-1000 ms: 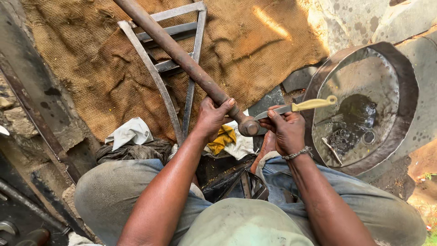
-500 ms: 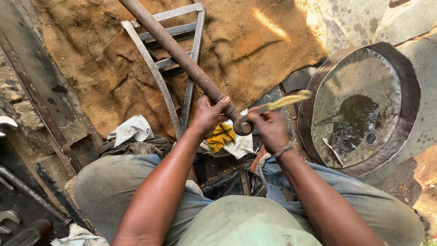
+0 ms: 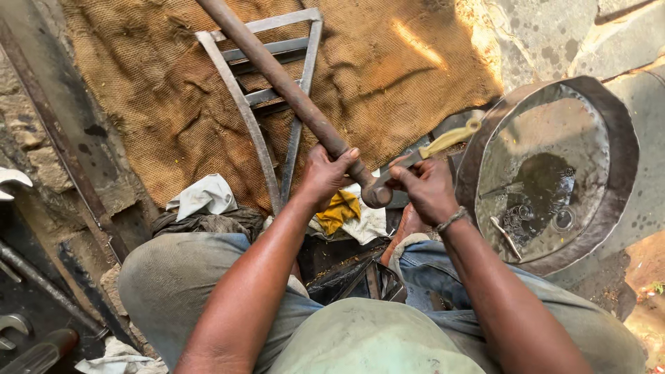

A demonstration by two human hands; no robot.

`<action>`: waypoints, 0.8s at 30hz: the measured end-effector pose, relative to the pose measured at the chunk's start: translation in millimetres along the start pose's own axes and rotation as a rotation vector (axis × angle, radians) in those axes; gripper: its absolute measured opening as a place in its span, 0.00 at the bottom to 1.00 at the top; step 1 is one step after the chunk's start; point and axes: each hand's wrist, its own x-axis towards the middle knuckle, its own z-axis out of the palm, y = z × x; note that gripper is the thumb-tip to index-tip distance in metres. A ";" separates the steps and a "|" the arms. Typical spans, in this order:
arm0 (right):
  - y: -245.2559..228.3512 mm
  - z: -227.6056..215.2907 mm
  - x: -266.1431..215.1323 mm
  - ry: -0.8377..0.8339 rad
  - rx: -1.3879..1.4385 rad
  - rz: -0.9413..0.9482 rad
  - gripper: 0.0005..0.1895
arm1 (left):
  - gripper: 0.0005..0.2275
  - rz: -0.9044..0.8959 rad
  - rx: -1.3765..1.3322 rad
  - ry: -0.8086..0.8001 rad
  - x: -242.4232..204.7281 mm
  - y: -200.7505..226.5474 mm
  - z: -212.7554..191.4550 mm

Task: The person cleans a metal steering linkage joint by hand using a brush and a cloth. They wipe the joint, apply fluid from a nearby metal tray, and scrub the surfaces to remove grime.

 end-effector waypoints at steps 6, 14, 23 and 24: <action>-6.4 -10.9 9.3 0.000 0.033 0.109 0.09 | 0.13 0.013 0.081 0.031 -0.1 -1.6 1.5; -1.3 -7.9 14.8 -0.032 0.032 0.162 0.10 | 0.14 0.005 0.062 0.060 -5.6 6.0 5.2; -0.3 4.1 10.7 -0.057 0.052 0.166 0.09 | 0.15 0.049 0.125 0.068 -9.5 7.7 1.9; -0.5 5.1 8.8 -0.071 -0.010 0.174 0.09 | 0.14 0.061 0.144 0.069 -11.0 5.5 1.2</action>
